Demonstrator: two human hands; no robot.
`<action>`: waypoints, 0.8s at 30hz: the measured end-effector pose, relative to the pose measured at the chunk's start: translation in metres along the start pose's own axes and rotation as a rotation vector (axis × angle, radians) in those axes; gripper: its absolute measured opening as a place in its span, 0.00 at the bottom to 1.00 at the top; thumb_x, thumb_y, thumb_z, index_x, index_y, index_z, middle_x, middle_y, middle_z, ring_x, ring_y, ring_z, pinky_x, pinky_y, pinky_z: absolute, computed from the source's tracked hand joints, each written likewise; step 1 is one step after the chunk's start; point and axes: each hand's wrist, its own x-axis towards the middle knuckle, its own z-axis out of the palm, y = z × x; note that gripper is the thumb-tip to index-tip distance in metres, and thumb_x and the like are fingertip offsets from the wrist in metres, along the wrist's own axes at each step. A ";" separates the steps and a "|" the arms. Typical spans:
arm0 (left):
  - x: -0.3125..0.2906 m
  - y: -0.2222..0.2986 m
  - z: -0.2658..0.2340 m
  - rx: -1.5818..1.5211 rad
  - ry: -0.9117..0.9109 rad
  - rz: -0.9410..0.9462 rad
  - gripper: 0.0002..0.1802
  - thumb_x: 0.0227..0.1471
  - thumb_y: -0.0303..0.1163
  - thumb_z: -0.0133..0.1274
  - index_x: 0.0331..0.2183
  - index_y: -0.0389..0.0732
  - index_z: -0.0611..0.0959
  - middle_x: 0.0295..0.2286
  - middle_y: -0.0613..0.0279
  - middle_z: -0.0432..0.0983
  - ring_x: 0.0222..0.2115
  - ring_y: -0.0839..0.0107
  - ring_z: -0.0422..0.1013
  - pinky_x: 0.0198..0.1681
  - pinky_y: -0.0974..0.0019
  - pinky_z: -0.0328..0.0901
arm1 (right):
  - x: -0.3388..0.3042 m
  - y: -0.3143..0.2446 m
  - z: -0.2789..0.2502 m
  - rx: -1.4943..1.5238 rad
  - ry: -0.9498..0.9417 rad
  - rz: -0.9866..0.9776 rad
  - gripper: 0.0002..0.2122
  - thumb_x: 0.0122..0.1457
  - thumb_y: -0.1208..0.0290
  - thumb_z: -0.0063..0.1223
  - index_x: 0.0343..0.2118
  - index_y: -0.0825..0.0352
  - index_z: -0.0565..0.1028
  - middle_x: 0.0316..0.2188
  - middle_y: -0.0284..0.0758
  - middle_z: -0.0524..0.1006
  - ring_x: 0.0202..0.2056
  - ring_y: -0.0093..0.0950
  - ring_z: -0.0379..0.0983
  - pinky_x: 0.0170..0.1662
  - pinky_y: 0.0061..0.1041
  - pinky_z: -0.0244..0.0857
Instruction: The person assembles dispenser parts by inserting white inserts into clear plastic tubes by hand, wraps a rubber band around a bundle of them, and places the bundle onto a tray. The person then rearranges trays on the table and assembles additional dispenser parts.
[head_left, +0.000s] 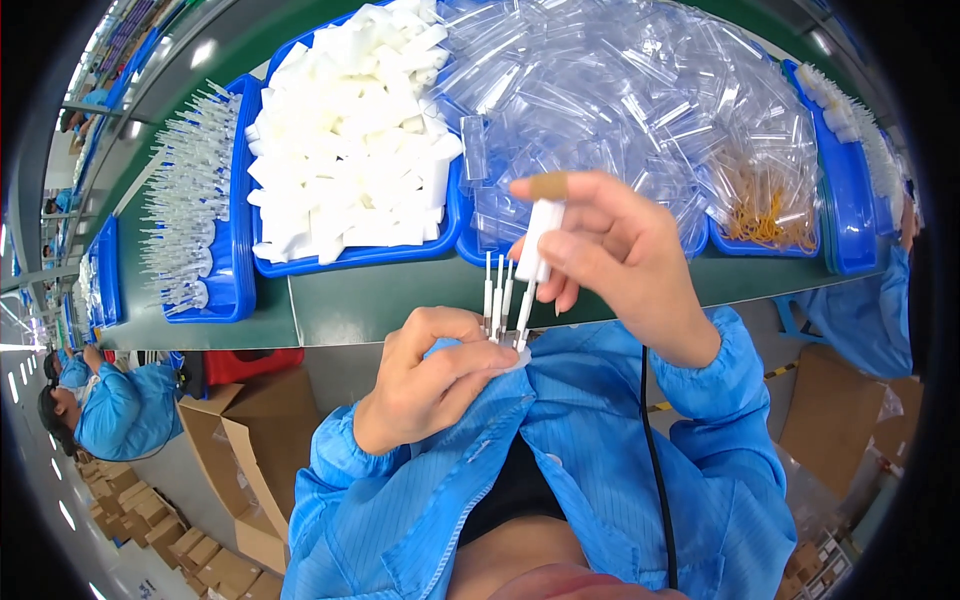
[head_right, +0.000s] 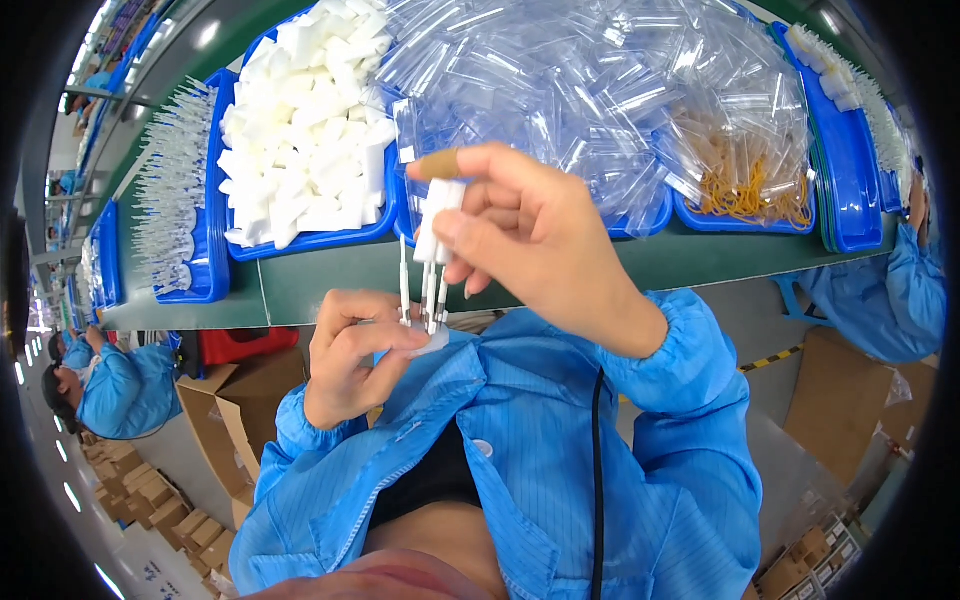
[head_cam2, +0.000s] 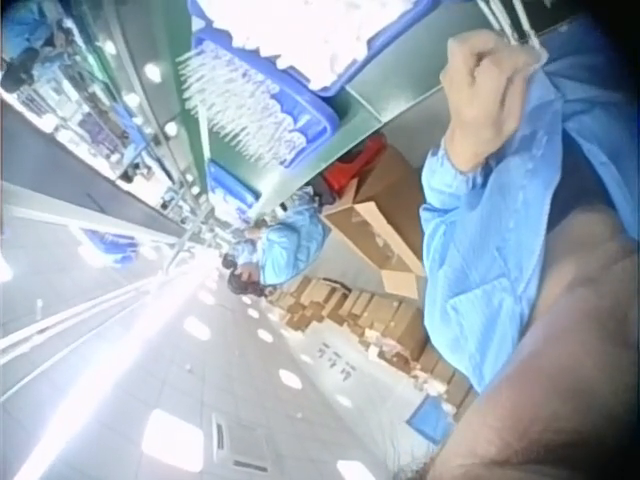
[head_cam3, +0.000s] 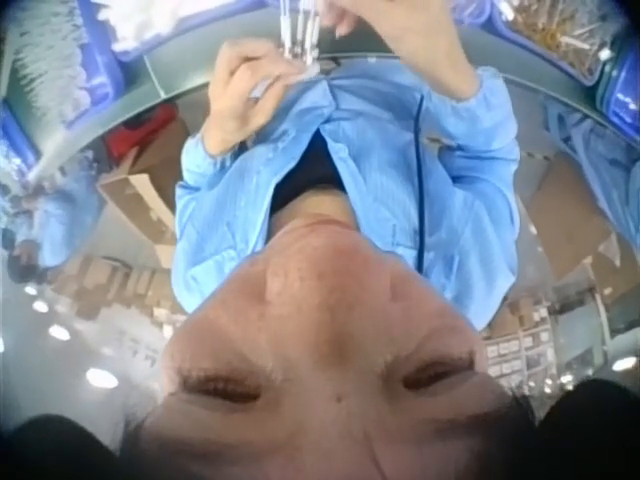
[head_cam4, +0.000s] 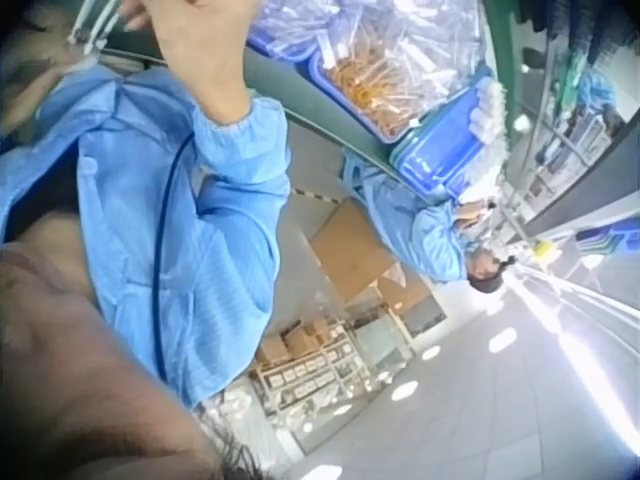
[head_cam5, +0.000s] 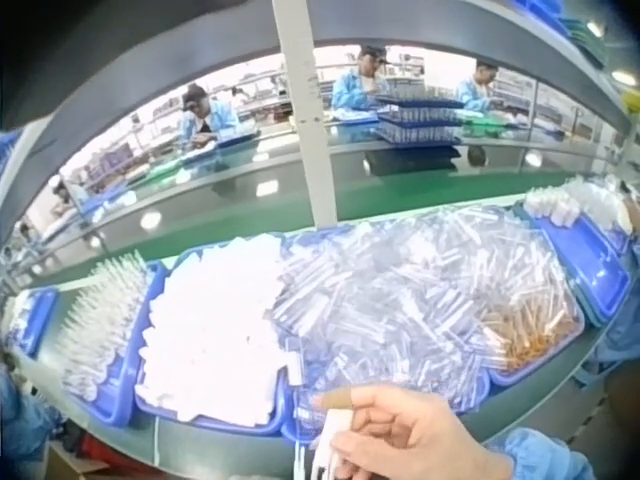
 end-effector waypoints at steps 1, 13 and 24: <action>-0.001 -0.001 0.000 0.021 -0.013 -0.023 0.20 0.36 0.15 0.65 0.35 0.44 0.85 0.32 0.60 0.71 0.30 0.65 0.74 0.29 0.66 0.70 | -0.001 0.003 0.002 -0.003 -0.002 0.003 0.17 0.63 0.77 0.50 0.55 0.70 0.70 0.34 0.34 0.77 0.31 0.18 0.76 0.33 0.17 0.73; -0.008 -0.019 0.005 0.099 0.184 0.089 0.22 0.35 0.13 0.64 0.35 0.44 0.84 0.31 0.61 0.72 0.31 0.64 0.75 0.30 0.64 0.72 | -0.001 0.016 0.021 -0.263 0.017 -0.278 0.13 0.62 0.78 0.54 0.50 0.69 0.76 0.34 0.35 0.79 0.32 0.18 0.75 0.37 0.18 0.72; -0.020 -0.045 -0.006 0.127 0.366 0.248 0.22 0.34 0.15 0.67 0.36 0.42 0.81 0.31 0.60 0.73 0.29 0.60 0.76 0.29 0.64 0.73 | 0.011 0.018 0.041 -0.576 -0.126 -0.531 0.15 0.52 0.85 0.56 0.43 0.66 0.81 0.33 0.38 0.79 0.32 0.31 0.76 0.33 0.27 0.71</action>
